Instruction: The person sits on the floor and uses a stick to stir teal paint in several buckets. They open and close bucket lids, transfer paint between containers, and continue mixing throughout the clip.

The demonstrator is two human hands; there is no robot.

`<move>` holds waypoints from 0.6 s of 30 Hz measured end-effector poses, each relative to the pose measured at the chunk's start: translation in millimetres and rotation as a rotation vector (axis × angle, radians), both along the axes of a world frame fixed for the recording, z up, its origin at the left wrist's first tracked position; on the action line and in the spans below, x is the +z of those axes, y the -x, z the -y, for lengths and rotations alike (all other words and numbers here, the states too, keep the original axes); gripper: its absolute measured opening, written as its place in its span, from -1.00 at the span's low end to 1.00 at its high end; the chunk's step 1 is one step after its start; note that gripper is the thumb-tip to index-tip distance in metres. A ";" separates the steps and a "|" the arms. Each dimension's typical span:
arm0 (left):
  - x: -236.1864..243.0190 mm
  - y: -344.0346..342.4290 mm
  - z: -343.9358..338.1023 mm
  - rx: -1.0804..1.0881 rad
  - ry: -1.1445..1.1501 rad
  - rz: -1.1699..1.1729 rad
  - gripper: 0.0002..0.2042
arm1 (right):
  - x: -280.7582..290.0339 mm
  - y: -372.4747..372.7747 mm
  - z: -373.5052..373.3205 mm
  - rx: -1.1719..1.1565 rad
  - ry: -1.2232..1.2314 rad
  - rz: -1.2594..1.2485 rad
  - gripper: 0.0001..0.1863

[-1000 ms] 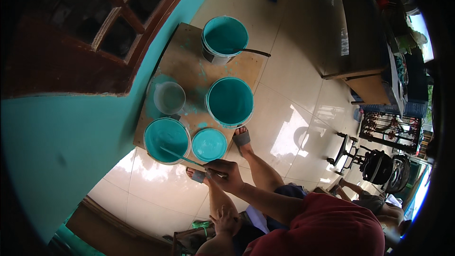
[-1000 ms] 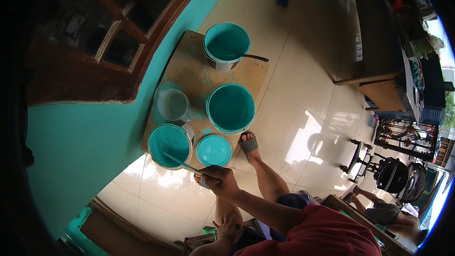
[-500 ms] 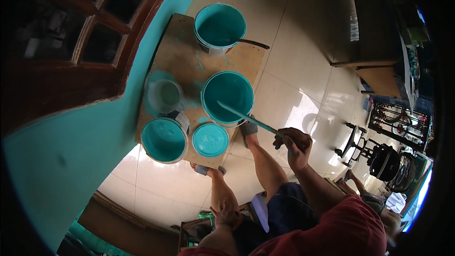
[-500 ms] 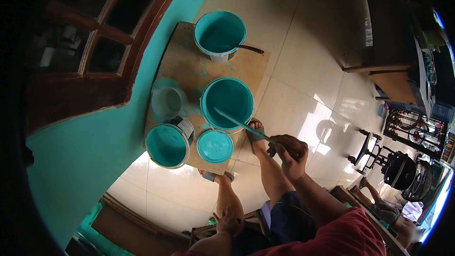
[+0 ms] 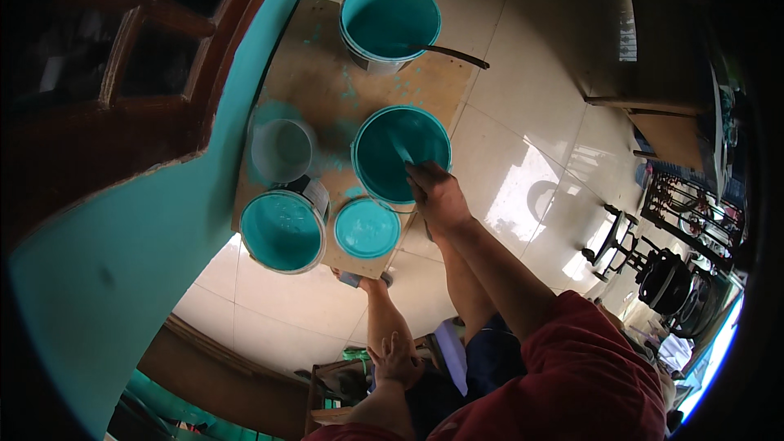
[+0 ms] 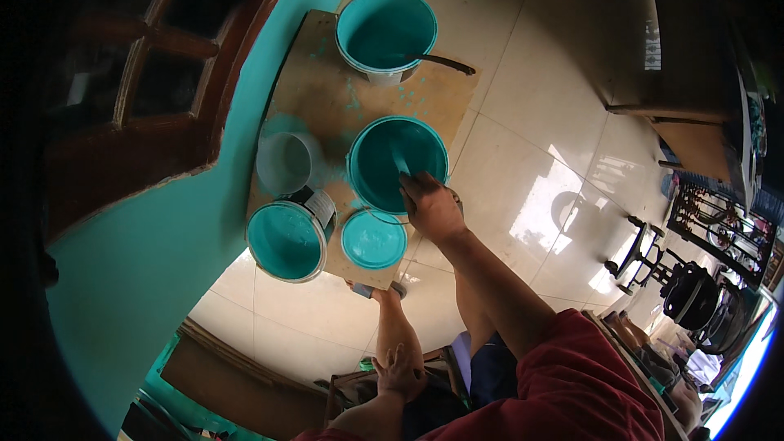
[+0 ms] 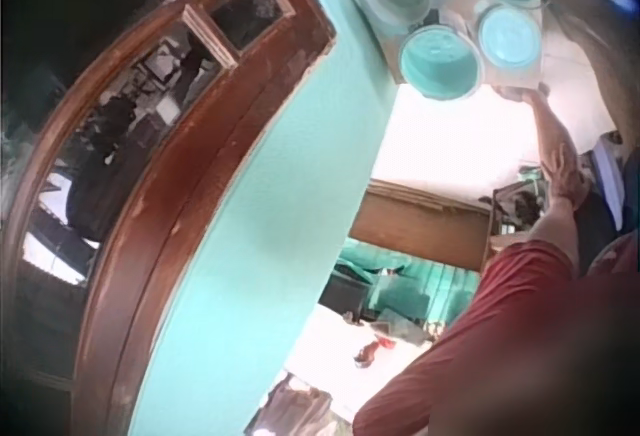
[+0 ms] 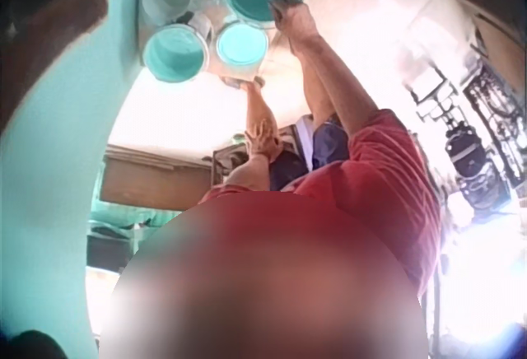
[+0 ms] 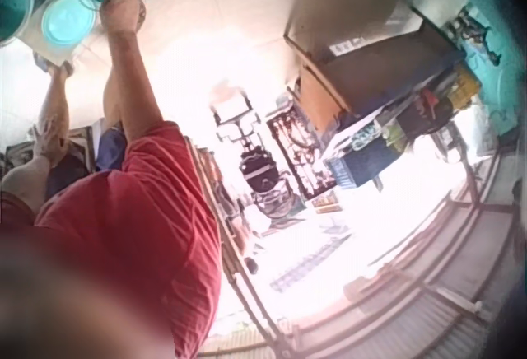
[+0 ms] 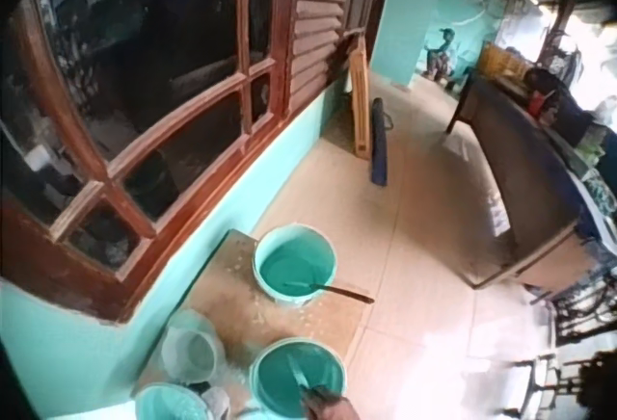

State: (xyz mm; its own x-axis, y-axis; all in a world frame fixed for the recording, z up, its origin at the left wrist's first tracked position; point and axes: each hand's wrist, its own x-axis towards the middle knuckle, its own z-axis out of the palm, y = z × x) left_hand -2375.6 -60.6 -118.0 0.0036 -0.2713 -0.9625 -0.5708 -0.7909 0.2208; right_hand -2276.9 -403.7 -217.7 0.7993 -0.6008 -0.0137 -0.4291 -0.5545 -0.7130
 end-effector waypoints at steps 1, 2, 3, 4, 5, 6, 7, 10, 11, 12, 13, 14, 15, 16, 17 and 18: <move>0.0 0.7 0.1 0.006 0.004 -0.006 -0.31 | -0.9 0.1 -3.3 0.046 -0.003 0.015 -0.78; 0.0 1.3 0.1 -0.011 0.004 -0.010 -0.31 | -0.8 0.6 -5.8 0.086 -0.020 0.031 -0.78; -0.4 2.0 0.3 0.008 0.003 -0.023 -0.30 | 1.1 2.4 -8.2 0.116 -0.027 0.001 -0.78; -1.1 2.5 0.9 0.005 -0.001 -0.033 -0.30 | 4.7 5.6 -9.5 0.140 -0.049 -0.028 -0.79; -1.4 3.0 1.3 -0.001 0.003 -0.033 -0.30 | 8.1 7.8 -9.5 0.165 -0.070 -0.057 -0.79; -1.7 3.2 2.0 0.005 0.000 -0.044 -0.30 | 10.9 8.7 -7.8 0.135 -0.084 -0.042 -0.79; -2.0 3.1 2.7 0.008 0.005 -0.046 -0.30 | 13.7 9.2 -4.5 0.105 -0.099 -0.026 -0.80; -1.6 2.0 5.1 0.017 -0.003 -0.051 -0.30 | 19.2 7.1 15.3 0.065 -0.055 -0.043 -0.82; -1.9 1.2 6.5 0.002 -0.011 -0.049 -0.31 | 19.8 4.2 21.6 0.051 -0.041 -0.062 -0.80; -2.0 0.6 7.5 0.022 -0.012 -0.058 -0.31 | 19.8 0.6 26.9 0.029 -0.034 -0.086 -0.78; -2.0 0.1 8.2 0.024 -0.016 -0.063 -0.31 | 18.1 -5.3 30.1 0.031 -0.014 -0.082 -0.82; -2.2 -0.4 8.5 0.030 -0.012 -0.061 -0.31 | 16.5 -10.8 29.7 0.054 0.006 -0.051 -0.82; -2.3 -0.8 8.6 0.027 -0.018 -0.071 -0.31 | 14.9 -16.5 27.2 0.065 0.010 -0.032 -0.82; -2.5 -1.3 8.3 0.028 -0.015 -0.071 -0.31 | 13.6 -21.6 25.0 0.074 0.013 -0.012 -0.82; -2.7 -1.5 7.7 0.022 -0.014 -0.062 -0.31 | 12.2 -26.1 24.4 0.084 0.027 -0.017 -0.82; -3.1 -1.5 7.3 0.020 -0.008 -0.064 -0.31 | 10.4 -30.6 24.3 0.094 0.040 -0.021 -0.81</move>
State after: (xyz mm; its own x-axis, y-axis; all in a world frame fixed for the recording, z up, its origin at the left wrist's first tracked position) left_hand -2374.1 -67.8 -121.1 -0.0524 -0.2637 -0.9632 -0.5395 -0.8042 0.2495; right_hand -2246.3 -428.0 -207.3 0.8517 -0.5240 -0.0081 -0.3885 -0.6210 -0.6807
